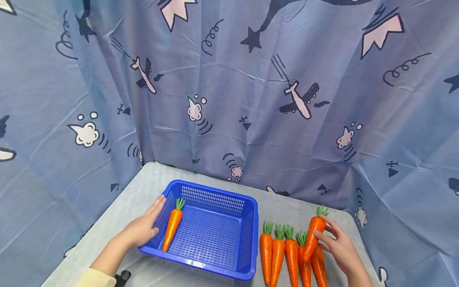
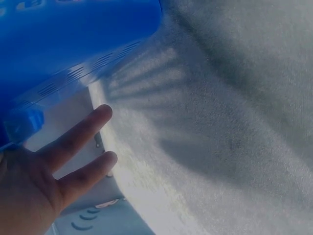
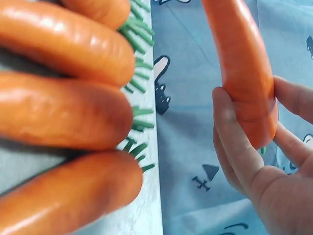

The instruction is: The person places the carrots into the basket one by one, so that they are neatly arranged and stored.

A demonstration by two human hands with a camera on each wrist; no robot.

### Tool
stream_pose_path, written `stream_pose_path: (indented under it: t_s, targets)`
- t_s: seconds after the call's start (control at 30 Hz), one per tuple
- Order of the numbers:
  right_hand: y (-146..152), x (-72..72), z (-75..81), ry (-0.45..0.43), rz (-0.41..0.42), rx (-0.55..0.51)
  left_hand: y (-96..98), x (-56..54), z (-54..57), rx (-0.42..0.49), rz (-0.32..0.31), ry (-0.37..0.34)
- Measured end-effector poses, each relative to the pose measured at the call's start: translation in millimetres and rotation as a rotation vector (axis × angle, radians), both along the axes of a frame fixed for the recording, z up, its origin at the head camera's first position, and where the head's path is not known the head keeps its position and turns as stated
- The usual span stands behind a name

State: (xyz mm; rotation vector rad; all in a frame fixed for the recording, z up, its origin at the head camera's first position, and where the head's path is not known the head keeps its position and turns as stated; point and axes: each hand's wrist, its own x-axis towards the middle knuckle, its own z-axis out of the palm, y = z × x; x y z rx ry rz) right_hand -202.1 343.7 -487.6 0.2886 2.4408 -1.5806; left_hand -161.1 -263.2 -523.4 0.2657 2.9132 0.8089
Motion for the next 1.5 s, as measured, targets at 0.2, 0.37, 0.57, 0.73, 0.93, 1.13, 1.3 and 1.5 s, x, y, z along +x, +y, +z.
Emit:
stream_pose_path:
  t_s: [0.2, 0.37, 0.57, 0.73, 0.93, 1.13, 1.3, 1.5]
  targets:
    - [-12.4, 0.3, 8.5, 0.04, 0.027, -0.032, 2.0, 0.8, 0.3, 0.014, -0.005, 0.002]
    - [-25.6, -2.3, 12.1, 0.096, 0.06, -0.067, 1.3, 1.1, 1.9, 0.018, -0.004, 0.002]
    - [-43.5, -8.3, 17.4, 0.14, 0.103, -0.107, -0.9, 0.2, -0.2, 0.014, -0.006, 0.009]
    - [-56.8, -12.3, 20.4, 0.184, 0.142, -0.152, -1.0, 0.2, -0.3, 0.021, -0.008, 0.004]
    - [-70.7, -15.4, 22.3, 0.219, 0.184, -0.167, -1.5, 0.1, -1.0, 0.023, -0.014, 0.008]
    - [-81.8, -19.0, 22.4, 0.226, 0.211, -0.197, -1.1, -0.5, 1.2, 0.055, -0.032, 0.013]
    - [-92.0, -22.0, 19.9, 0.224, 0.226, -0.218, -1.6, 0.5, 1.8, 0.079, -0.041, 0.008]
    - [-106.5, -24.0, 19.4, 0.237, 0.22, -0.206, -2.1, 1.2, 1.6, 0.087, -0.034, -0.009]
